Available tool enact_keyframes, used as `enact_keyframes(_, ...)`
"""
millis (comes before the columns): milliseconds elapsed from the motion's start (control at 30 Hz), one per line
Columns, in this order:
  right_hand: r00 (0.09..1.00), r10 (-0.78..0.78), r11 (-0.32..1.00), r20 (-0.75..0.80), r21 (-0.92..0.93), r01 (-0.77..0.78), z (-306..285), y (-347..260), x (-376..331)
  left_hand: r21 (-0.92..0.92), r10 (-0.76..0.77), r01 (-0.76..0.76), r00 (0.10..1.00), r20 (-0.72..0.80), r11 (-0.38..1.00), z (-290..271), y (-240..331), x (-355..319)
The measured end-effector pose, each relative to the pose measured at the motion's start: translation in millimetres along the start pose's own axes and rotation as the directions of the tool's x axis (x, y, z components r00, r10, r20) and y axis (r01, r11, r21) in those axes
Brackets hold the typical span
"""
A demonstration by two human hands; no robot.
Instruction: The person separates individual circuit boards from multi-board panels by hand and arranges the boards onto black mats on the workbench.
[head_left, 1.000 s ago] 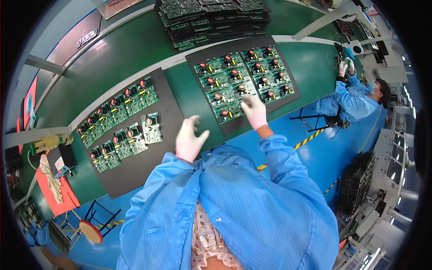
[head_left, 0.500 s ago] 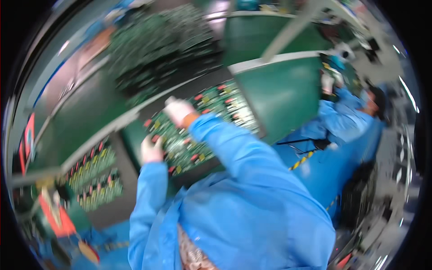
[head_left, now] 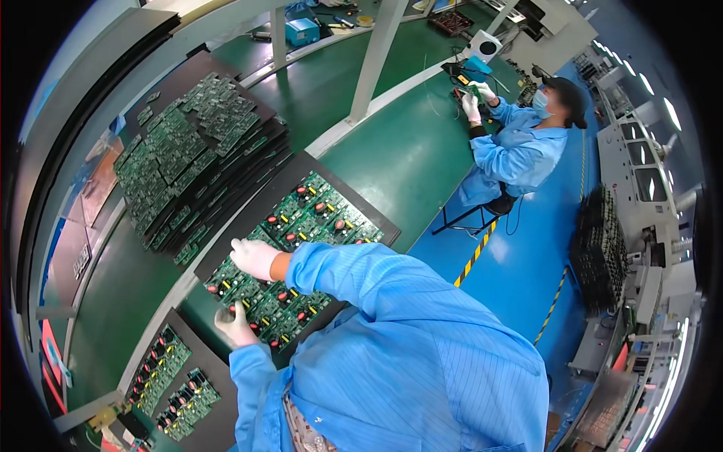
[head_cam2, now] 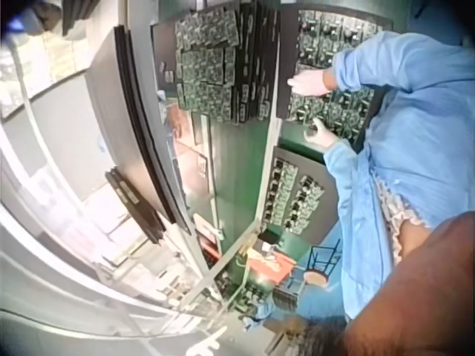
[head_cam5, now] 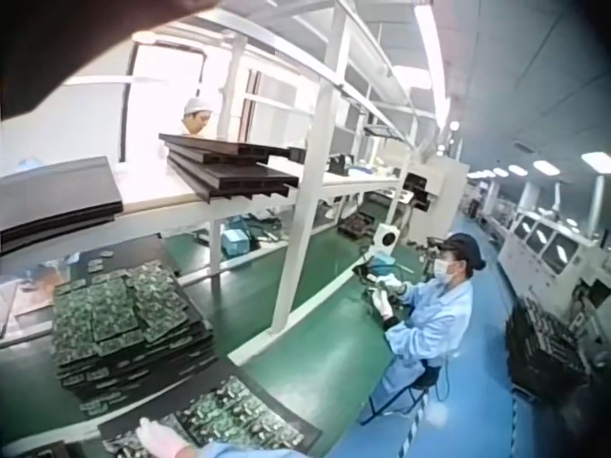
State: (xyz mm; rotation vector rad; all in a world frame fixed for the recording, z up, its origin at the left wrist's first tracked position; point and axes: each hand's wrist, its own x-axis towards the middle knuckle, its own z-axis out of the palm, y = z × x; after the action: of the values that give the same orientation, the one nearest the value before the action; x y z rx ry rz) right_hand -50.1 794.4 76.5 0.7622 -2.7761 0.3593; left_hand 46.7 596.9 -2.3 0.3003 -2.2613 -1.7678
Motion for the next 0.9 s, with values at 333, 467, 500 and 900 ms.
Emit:
enact_keyframes(333,1.0,0.016,1.0,-0.018,0.006,-0.016,6,-4,-2,-0.302,-0.554,0.576,0.816,0.164,0.76,-3,52,-11)
enact_keyframes(467,0.959,-0.043,0.998,0.281,0.056,0.028,-27,2,16,-0.18,-0.614,0.612,0.787,0.049,0.77,0,80,-12)
enact_keyframes(500,0.934,0.021,0.999,0.357,0.024,-0.032,-33,4,21,-0.234,-0.566,0.566,0.821,0.075,0.79,2,90,-14)
enact_keyframes(900,0.882,0.124,0.992,0.455,-0.024,-0.128,3,16,70,-0.178,-0.469,0.486,0.873,0.133,0.856,-9,86,-17)
